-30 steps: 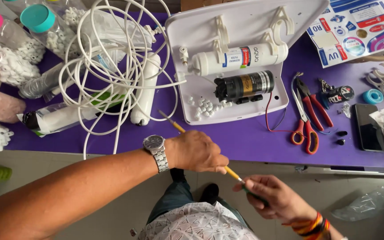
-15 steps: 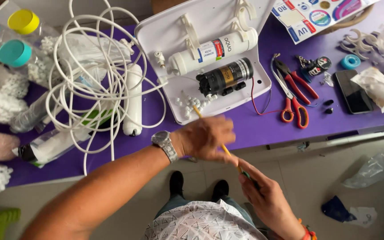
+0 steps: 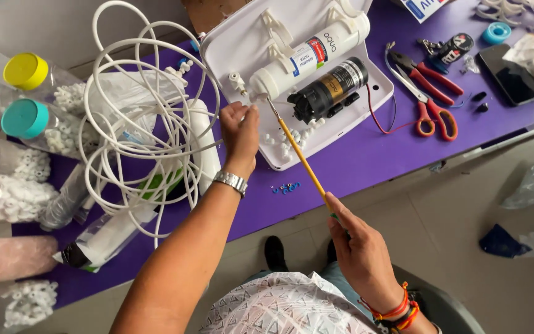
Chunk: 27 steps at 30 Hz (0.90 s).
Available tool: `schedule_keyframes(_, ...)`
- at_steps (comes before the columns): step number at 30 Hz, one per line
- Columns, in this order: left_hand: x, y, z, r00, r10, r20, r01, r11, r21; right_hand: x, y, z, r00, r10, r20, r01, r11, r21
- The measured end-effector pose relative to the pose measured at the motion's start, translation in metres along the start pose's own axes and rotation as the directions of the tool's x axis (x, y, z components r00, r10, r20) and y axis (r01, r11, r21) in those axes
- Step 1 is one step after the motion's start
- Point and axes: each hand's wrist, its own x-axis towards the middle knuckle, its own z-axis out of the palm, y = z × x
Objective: The person applies a label to a white cylindrical filter housing and places it into a white mounting bracket. They then connect a white tube to the filter housing, cut the tube with scissors, and use a screwdriver to tighten a fitting on the bracket.
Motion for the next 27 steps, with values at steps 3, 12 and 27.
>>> schedule_keyframes(3,0.038,-0.051,-0.012,0.981,-0.076,0.180,0.130,0.942,-0.309,-0.002,-0.004,0.014,0.991,-0.108,-0.073,0.103,0.993,-0.059)
schedule_keyframes(12,0.046,0.017,-0.003,0.865,-0.345,0.365,0.480,0.780,-0.401,-0.001,-0.028,0.041,0.980,-0.130,-0.150,0.111,0.985,-0.130)
schedule_keyframes(27,0.053,0.016,0.008,0.907,-0.326,0.268,0.409,0.834,-0.370,0.014,-0.084,0.017,0.999,0.027,0.040,-0.009,0.925,-0.379)
